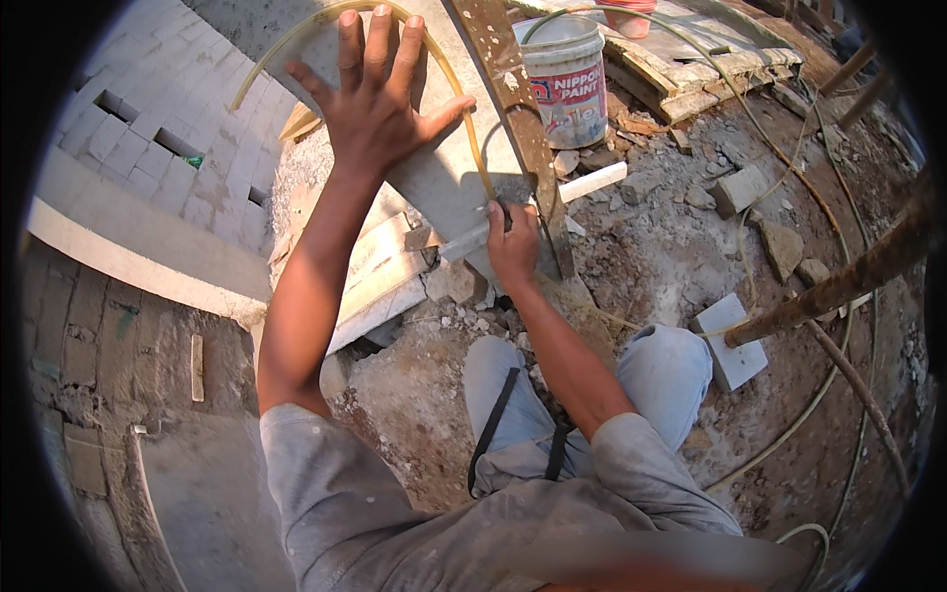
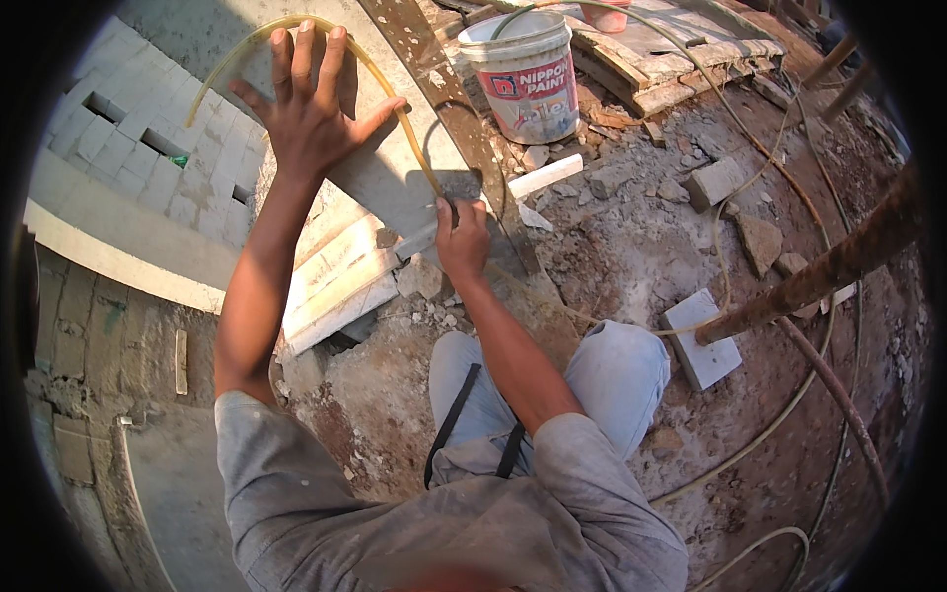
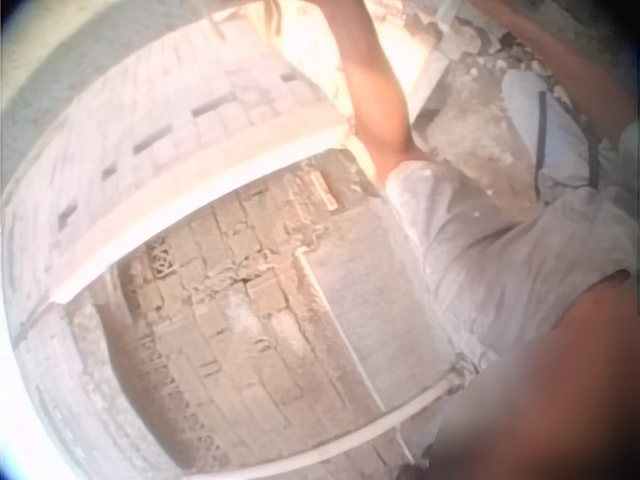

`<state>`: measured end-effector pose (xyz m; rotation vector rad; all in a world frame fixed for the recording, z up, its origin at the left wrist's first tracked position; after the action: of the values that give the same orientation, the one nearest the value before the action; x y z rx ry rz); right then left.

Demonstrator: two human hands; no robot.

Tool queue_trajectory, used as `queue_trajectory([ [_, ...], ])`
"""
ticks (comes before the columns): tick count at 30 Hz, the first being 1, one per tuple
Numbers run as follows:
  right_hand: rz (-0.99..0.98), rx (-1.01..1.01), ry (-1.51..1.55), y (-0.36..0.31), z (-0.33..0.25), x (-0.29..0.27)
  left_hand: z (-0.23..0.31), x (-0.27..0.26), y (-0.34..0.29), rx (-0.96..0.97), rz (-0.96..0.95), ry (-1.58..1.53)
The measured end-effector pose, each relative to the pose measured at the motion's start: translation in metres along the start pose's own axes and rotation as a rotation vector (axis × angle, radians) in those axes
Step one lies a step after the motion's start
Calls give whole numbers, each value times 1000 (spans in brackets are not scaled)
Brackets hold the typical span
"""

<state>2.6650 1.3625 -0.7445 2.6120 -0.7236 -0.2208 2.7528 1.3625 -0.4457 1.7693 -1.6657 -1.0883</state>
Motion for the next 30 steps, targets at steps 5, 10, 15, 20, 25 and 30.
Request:
queue_trajectory([
  [5,-22,-22,17,2,0,0,-2,1,1,-40,-66,-18],
  [10,42,-9,115,5,-3,-7,0,1,6,-21,-68,-57],
  [15,174,-222,205,42,-79,-44,1,0,3,31,-20,-30],
  [20,99,-297,366,78,-148,-83,-3,-5,5,18,-44,-90],
  [25,74,-319,565,101,-174,-86,6,-11,2,77,-53,-41],
  [30,-124,-223,627,112,-184,-62,1,1,5,-11,-106,-1],
])
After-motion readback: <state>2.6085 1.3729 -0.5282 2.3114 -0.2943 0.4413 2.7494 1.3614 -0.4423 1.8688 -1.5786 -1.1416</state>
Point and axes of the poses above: each hand's wrist, its own y-axis towards the middle knuckle, its own x-axis out of the palm, z = x × y, the point moved 9 cm from there along y, towards the middle knuckle
